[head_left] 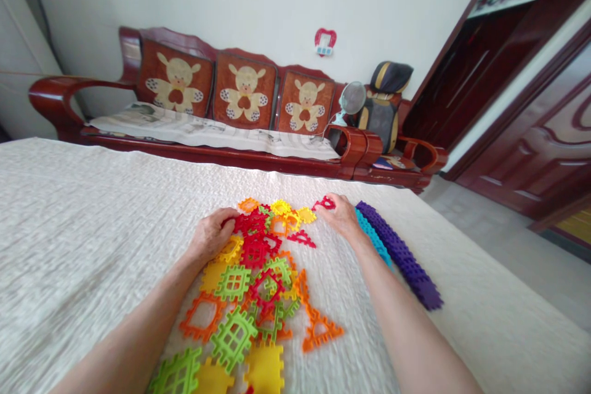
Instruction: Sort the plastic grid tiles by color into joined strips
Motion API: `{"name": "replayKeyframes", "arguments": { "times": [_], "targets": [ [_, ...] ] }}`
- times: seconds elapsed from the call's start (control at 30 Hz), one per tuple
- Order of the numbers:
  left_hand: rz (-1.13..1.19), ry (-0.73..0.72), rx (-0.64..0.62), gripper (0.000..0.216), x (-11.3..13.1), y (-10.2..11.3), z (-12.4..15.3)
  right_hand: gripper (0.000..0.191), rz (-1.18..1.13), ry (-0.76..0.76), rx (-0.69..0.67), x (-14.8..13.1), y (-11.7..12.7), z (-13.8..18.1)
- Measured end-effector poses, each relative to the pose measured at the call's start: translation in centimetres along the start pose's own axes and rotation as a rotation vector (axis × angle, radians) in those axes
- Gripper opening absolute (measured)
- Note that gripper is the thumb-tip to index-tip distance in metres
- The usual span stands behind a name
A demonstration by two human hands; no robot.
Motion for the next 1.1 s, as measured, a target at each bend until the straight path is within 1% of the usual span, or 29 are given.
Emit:
{"name": "replayKeyframes", "arguments": {
  "times": [0.03,0.1,0.23,0.33,0.43,0.57,0.67,0.8,0.9,1.07,1.1],
  "targets": [
    [-0.003,-0.001,-0.002,0.033,0.0,0.0,0.0,0.038,-0.010,-0.016,0.057,0.3,-0.4,-0.5],
    [-0.008,-0.006,-0.006,0.033,0.2,0.0,0.0,0.040,-0.033,-0.016,0.104,0.7,-1.7,-1.0],
    [-0.008,-0.019,-0.001,0.032,0.5,0.2,0.0,0.041,-0.035,0.037,0.093,0.9,-3.7,-0.7],
    [-0.014,-0.023,-0.004,0.032,0.6,0.2,0.0,0.039,-0.036,0.067,0.099,0.8,-4.1,-0.3],
    [-0.022,-0.017,-0.011,0.032,0.5,0.1,0.0,0.035,-0.022,0.056,0.095,0.9,-4.4,-0.4],
    [-0.034,-0.005,-0.007,0.032,0.3,0.2,-0.1,0.029,0.017,-0.010,0.127,1.5,-4.3,-0.7],
    [-0.034,-0.005,0.000,0.032,0.3,0.2,-0.1,0.028,0.034,-0.030,0.126,1.7,-4.3,-0.8],
    [-0.034,-0.015,-0.004,0.032,0.4,0.2,-0.1,0.034,0.009,-0.019,0.095,1.6,-4.4,-0.8],
    [-0.040,-0.019,-0.010,0.033,0.4,0.1,-0.1,0.033,-0.040,0.031,0.080,1.1,-4.3,-0.9],
    [-0.043,-0.026,-0.015,0.033,0.6,0.2,0.0,0.028,-0.122,0.086,0.220,-0.2,-2.1,-0.1],
    [-0.040,-0.032,-0.014,0.033,0.7,0.2,0.0,0.026,-0.143,0.102,0.228,-0.7,-1.7,0.3]
  ]
}}
Point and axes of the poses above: each hand's wrist, its own z-axis away from the middle knuckle, its own y-axis out of the back of the hand, x = y × z, the point moved 9 cm from there along -z, towards the middle knuckle, and after that the axes turned 3 degrees about -z, right-handed, at the moved point
